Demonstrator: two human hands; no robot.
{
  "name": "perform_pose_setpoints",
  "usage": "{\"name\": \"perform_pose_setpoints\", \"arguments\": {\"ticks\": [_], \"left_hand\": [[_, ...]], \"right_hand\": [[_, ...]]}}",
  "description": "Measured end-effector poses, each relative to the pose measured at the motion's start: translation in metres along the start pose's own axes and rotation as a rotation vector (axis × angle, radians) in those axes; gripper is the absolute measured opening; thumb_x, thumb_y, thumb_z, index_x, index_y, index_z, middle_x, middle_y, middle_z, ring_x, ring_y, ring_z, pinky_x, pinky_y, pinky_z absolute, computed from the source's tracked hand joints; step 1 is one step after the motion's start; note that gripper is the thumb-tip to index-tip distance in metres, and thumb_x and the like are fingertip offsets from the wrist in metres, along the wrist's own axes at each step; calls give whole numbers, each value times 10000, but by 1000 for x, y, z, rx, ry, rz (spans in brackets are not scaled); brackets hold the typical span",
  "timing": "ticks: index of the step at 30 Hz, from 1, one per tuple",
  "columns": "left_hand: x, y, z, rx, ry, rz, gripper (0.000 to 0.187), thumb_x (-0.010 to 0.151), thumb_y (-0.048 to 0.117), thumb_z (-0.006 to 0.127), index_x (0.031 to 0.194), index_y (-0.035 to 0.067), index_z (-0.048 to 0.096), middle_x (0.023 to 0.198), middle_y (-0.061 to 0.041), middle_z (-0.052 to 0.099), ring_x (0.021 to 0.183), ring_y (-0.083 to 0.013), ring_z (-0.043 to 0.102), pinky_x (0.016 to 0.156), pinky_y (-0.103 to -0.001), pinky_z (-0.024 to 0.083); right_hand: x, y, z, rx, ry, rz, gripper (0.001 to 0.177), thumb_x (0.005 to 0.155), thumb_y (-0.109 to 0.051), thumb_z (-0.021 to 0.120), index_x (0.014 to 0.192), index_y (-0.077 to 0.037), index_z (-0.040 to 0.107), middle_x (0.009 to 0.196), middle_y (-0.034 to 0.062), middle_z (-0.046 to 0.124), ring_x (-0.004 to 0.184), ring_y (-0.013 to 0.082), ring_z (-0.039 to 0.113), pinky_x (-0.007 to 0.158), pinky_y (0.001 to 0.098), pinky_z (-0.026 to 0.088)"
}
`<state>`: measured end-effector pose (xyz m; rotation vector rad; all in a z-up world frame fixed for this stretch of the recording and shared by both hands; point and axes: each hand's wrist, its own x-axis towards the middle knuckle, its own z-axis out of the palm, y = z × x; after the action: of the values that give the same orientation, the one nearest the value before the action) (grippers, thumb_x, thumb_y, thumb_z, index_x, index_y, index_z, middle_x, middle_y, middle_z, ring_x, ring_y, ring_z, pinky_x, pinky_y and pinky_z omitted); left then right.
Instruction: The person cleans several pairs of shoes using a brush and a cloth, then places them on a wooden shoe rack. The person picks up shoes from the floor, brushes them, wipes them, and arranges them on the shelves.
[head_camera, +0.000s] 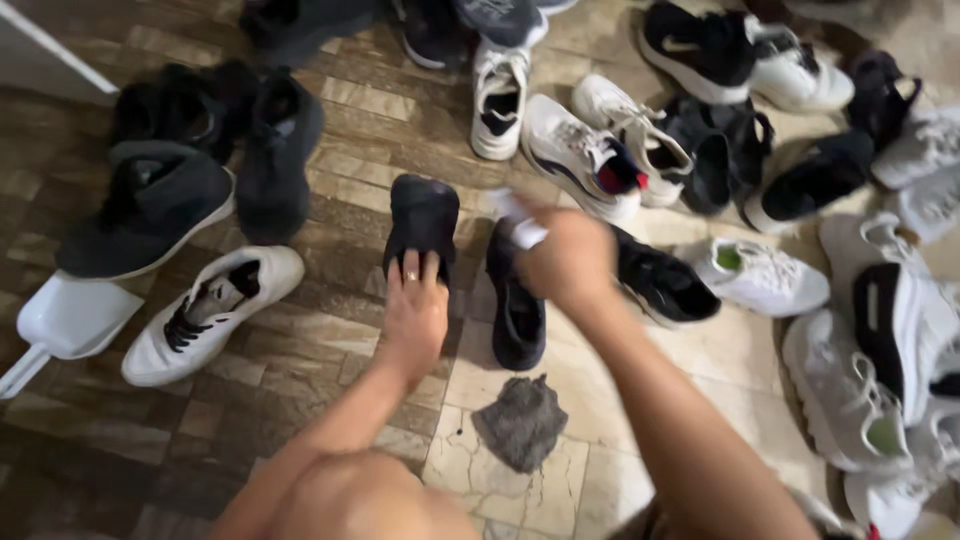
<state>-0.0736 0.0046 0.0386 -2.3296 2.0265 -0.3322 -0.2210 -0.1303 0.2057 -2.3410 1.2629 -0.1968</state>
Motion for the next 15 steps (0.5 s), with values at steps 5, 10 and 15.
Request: {"name": "perform_pose_setpoints", "arguments": {"ticks": [5,10,15], "left_hand": [[-7,12,-3,-103,139,23,241,920,165,614,997,-12,758,1352,-204,585,1332,-438,456,1163,-614,348],[24,-12,-21,-592,109,-482,312,908,341,654,866,47,751,1378,-341,571,1272,-556,456,1071,-615,408],[15,-86,4,-2093,-88,-1207,452,963,441,568,1321,166,595,1442,-98,612,1255,-235,632,1041,-581,468]], "right_hand": [[-14,17,10,590,144,-422,283,969,-147,719,1242,-79,688,1044,158,742,900,308,746,798,389,580],[1,75,41,426,185,-394,232,879,-121,742,1109,-98,735,966,165,753,859,332,728,763,387,557],[-12,176,61,378,334,391,266,1029,-311,718,1184,-95,711,928,224,723,844,377,696,751,440,530]]}}
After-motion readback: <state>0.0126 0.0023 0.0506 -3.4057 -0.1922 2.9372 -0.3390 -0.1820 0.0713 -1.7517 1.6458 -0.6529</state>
